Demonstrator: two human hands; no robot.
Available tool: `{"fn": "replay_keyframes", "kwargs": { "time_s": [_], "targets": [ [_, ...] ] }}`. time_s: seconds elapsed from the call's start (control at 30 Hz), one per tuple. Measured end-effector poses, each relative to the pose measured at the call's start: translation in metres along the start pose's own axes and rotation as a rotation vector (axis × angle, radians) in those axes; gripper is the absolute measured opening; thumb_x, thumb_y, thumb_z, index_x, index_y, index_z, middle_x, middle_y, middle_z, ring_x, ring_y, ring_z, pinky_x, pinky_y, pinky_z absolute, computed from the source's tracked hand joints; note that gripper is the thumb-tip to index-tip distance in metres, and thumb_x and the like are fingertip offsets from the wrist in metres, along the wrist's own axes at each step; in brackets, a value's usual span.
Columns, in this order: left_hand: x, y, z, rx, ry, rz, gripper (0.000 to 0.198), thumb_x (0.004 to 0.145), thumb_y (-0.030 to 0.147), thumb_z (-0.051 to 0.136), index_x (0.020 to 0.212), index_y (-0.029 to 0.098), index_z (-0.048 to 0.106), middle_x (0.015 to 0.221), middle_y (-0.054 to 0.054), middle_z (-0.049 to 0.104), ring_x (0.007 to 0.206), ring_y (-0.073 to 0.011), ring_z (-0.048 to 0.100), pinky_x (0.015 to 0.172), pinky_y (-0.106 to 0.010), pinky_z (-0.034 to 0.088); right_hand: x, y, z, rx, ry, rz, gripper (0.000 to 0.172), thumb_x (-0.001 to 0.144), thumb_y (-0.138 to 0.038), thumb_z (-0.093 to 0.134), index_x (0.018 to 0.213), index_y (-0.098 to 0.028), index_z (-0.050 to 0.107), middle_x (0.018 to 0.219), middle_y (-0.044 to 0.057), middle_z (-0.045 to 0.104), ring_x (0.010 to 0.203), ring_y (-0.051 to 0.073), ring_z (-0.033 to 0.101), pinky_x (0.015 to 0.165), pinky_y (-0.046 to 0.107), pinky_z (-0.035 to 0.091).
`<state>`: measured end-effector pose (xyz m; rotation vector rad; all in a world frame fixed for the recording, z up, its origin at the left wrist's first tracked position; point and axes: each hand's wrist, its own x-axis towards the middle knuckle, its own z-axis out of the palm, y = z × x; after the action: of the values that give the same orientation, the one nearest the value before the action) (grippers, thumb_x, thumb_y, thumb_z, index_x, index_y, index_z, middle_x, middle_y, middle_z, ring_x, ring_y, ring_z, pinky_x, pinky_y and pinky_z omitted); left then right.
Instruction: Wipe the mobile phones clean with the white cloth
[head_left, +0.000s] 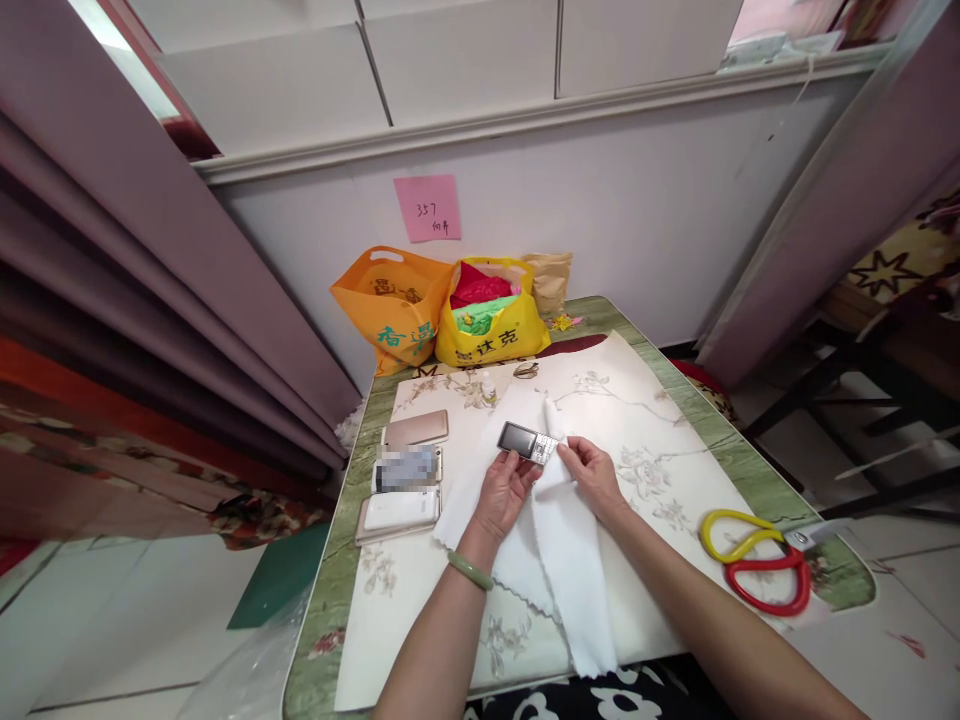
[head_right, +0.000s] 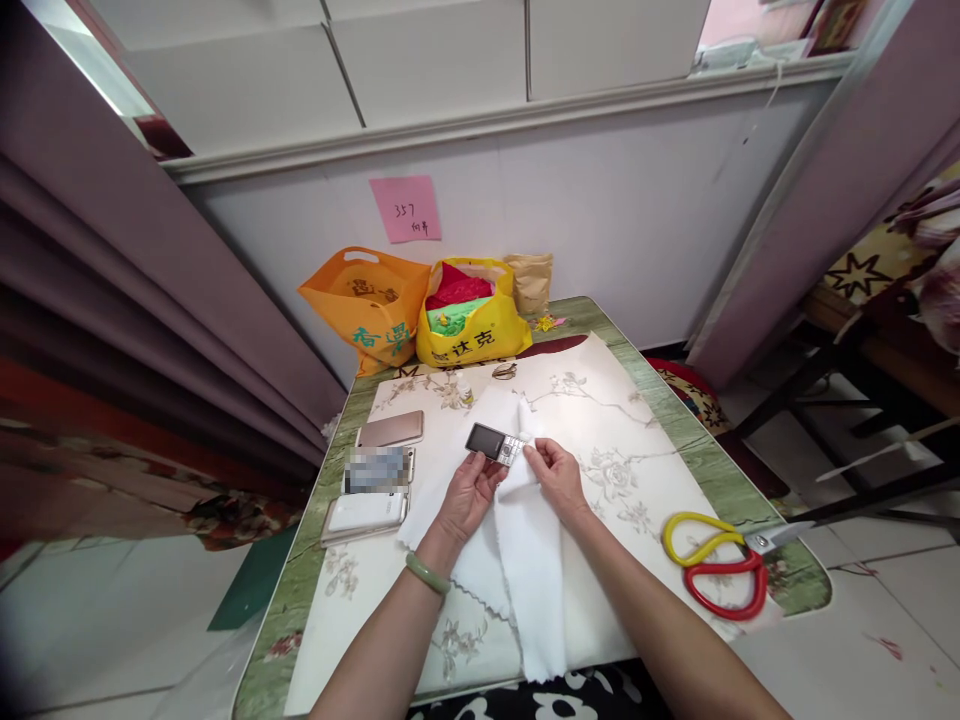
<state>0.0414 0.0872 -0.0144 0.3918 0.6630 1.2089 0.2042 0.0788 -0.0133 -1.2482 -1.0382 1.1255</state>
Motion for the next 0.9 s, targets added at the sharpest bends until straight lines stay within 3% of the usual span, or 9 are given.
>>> {"fn": "replay_keyframes", "kwargs": {
  "time_s": [0.13,0.23,0.33,0.43,0.53,0.63,0.8,0.9],
  "targets": [
    [0.004,-0.005,0.004,-0.037,0.078,0.051,0.026,0.082,0.031,0.069,0.099,0.012,0.066,0.092,-0.009,0.072,0.081,-0.0158,0.067,0.073,-0.027,0.054,-0.003,0.004,-0.002,0.006,0.014,0.016,0.041,0.073,-0.053,0.071,0.094,-0.018,0.071,0.079,0.003,0.069,0.067,0.017,0.057,0.061,0.027,0.044],
    [0.006,-0.007,0.006,-0.101,0.106,0.097,0.032,0.082,0.036,0.068,0.105,0.014,0.066,0.104,-0.010,0.071,0.093,-0.0181,0.066,0.085,-0.030,0.053,-0.001,0.008,-0.005,0.062,0.049,0.040,0.037,0.072,-0.051,0.073,0.090,-0.019,0.073,0.079,0.002,0.070,0.069,0.018,0.059,0.063,0.028,0.046],
    [0.005,-0.009,0.004,-0.105,0.147,0.119,0.042,0.083,0.047,0.064,0.111,0.016,0.064,0.108,-0.011,0.070,0.100,-0.0219,0.066,0.094,-0.038,0.050,0.005,0.008,-0.011,0.255,0.135,0.101,0.030,0.069,-0.046,0.077,0.085,-0.021,0.072,0.074,0.000,0.069,0.065,0.017,0.058,0.060,0.027,0.047],
    [0.002,-0.010,0.003,-0.017,0.158,0.096,0.055,0.082,0.059,0.057,0.111,0.012,0.062,0.098,-0.016,0.071,0.094,-0.0274,0.069,0.091,-0.049,0.051,0.011,0.003,-0.023,0.471,0.229,0.129,0.021,0.069,-0.041,0.077,0.077,-0.024,0.069,0.070,-0.003,0.067,0.063,0.015,0.059,0.059,0.027,0.049],
    [-0.001,-0.010,0.005,0.057,0.137,0.102,0.062,0.082,0.063,0.054,0.112,0.009,0.060,0.099,-0.020,0.071,0.094,-0.0309,0.069,0.088,-0.053,0.052,0.011,-0.002,-0.031,0.611,0.246,0.157,0.019,0.075,-0.042,0.071,0.079,-0.024,0.067,0.077,-0.002,0.069,0.069,0.016,0.062,0.064,0.028,0.052],
    [-0.004,-0.008,0.009,0.081,0.113,0.090,0.057,0.082,0.058,0.058,0.114,0.011,0.058,0.103,-0.020,0.070,0.098,-0.0322,0.068,0.088,-0.053,0.052,0.005,-0.001,-0.029,0.637,0.214,0.187,0.020,0.074,-0.041,0.070,0.080,-0.023,0.066,0.078,-0.001,0.068,0.069,0.017,0.061,0.062,0.029,0.052],
    [-0.010,-0.005,0.011,0.142,0.021,0.093,0.049,0.071,0.026,0.075,0.114,0.017,0.054,0.111,-0.015,0.069,0.103,-0.0309,0.066,0.088,-0.051,0.052,-0.004,0.008,-0.019,0.592,0.162,0.150,0.020,0.068,-0.032,0.078,0.067,-0.022,0.061,0.060,-0.006,0.055,0.055,0.010,0.049,0.051,0.021,0.044],
    [-0.011,-0.006,0.011,0.188,0.018,0.114,0.048,0.071,0.023,0.074,0.113,0.017,0.053,0.110,-0.015,0.068,0.098,-0.0296,0.068,0.086,-0.051,0.053,-0.006,0.010,-0.019,0.606,0.150,0.145,0.020,0.067,-0.032,0.079,0.069,-0.021,0.062,0.063,-0.005,0.056,0.057,0.010,0.050,0.054,0.021,0.044]
  ]
}}
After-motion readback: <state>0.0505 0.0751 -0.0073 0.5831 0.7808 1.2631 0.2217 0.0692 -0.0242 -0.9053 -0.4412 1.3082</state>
